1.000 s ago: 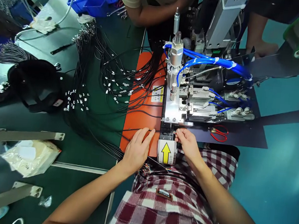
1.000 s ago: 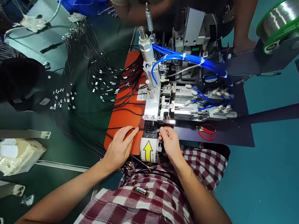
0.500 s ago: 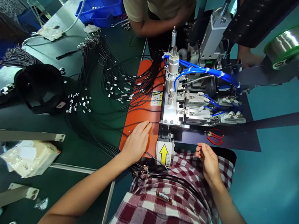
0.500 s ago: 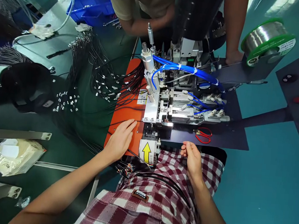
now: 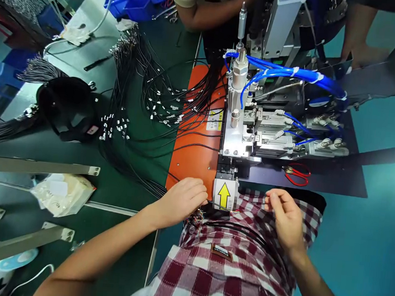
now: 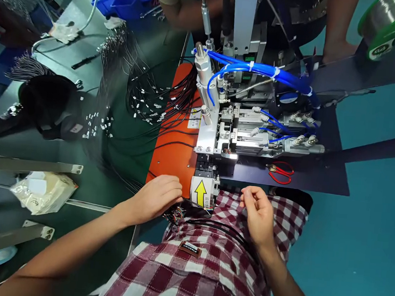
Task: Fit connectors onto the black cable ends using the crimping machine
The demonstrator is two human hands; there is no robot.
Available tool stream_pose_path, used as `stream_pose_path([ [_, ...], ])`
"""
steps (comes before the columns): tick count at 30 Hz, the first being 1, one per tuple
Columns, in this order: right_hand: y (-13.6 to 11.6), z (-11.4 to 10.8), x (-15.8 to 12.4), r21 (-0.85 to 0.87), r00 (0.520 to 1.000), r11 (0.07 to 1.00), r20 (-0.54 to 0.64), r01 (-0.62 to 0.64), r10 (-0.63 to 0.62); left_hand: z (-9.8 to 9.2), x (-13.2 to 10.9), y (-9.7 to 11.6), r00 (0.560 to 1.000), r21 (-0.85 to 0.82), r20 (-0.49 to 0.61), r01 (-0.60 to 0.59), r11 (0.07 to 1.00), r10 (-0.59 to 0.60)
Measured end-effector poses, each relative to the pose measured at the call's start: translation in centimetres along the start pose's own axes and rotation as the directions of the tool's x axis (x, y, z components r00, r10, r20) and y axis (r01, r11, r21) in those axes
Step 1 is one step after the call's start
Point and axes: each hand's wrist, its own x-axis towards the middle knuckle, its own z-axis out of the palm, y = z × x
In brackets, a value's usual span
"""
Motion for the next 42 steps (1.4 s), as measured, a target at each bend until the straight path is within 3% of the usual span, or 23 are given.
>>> stream_pose_path([
  [3,-1.6,0.9,-1.2,-0.043,0.964,0.992,0.243,0.119,-0.105,-0.5,-0.6,1.1,0.996,-0.194,-0.051,0.056,0.979,-0.067],
  [6,-3.0,1.8,-2.0,0.014,0.852,0.972,0.478,0.234,-0.212,-0.6,-0.8,2.3,0.987,-0.349,-0.069,0.113,0.930,-0.146],
  [7,-3.3,2.3,-2.2,0.004,0.835,0.963,0.497,0.271,-0.237,-0.6,-0.7,2.8,0.983,-0.370,-0.069,0.136,0.919,-0.173],
  [12,-4.1,3.9,-2.2,-0.068,0.849,0.936,0.447,0.345,-0.280,0.0,2.0,4.2,0.976,-0.371,-0.033,0.190,0.909,-0.217],
  [14,-4.1,3.8,-1.9,-0.046,0.851,0.946,0.453,0.320,-0.266,0.2,3.2,4.4,0.974,-0.497,-0.048,0.168,0.851,-0.221],
  [16,-4.2,3.3,-1.6,-0.006,0.888,0.971,0.406,0.240,-0.217,0.3,4.0,4.3,0.951,-0.709,-0.020,0.205,0.675,-0.309],
  [18,-4.4,3.0,-1.4,0.055,0.927,0.992,0.351,0.116,-0.128,0.4,4.3,4.2,0.904,-0.877,0.104,0.279,0.390,-0.414],
  [20,-4.5,3.1,-1.2,0.132,0.936,0.991,0.348,0.009,-0.055,0.6,4.4,4.2,0.863,-0.935,0.232,0.324,0.141,-0.450],
  [23,-4.7,4.0,-1.1,0.236,0.917,0.968,0.398,-0.081,-0.021,0.7,4.4,4.2,0.835,-0.947,0.290,0.320,-0.016,-0.467],
  [27,-4.7,5.4,-0.7,0.326,0.910,0.935,0.414,-0.142,-0.006,0.7,4.5,4.2,0.830,-0.948,0.311,0.307,-0.086,-0.462],
  [32,-4.7,5.8,-0.1,0.313,0.903,0.936,0.429,-0.161,0.012,0.9,4.4,3.9,0.842,-0.951,0.294,0.304,-0.054,-0.451],
  [35,-4.7,5.9,-0.1,0.284,0.903,0.943,0.429,-0.172,0.035,1.1,4.3,3.8,0.848,-0.953,0.296,0.292,-0.080,-0.439],
  [39,-4.8,6.2,-0.4,0.217,0.912,0.966,0.409,-0.138,0.038,1.3,4.3,3.9,0.834,-0.951,0.308,0.264,-0.159,-0.458],
  [42,-4.8,6.3,-0.6,0.176,0.926,0.981,0.377,-0.086,0.013,1.1,4.6,3.8,0.820,-0.954,0.299,0.254,-0.158,-0.489],
])
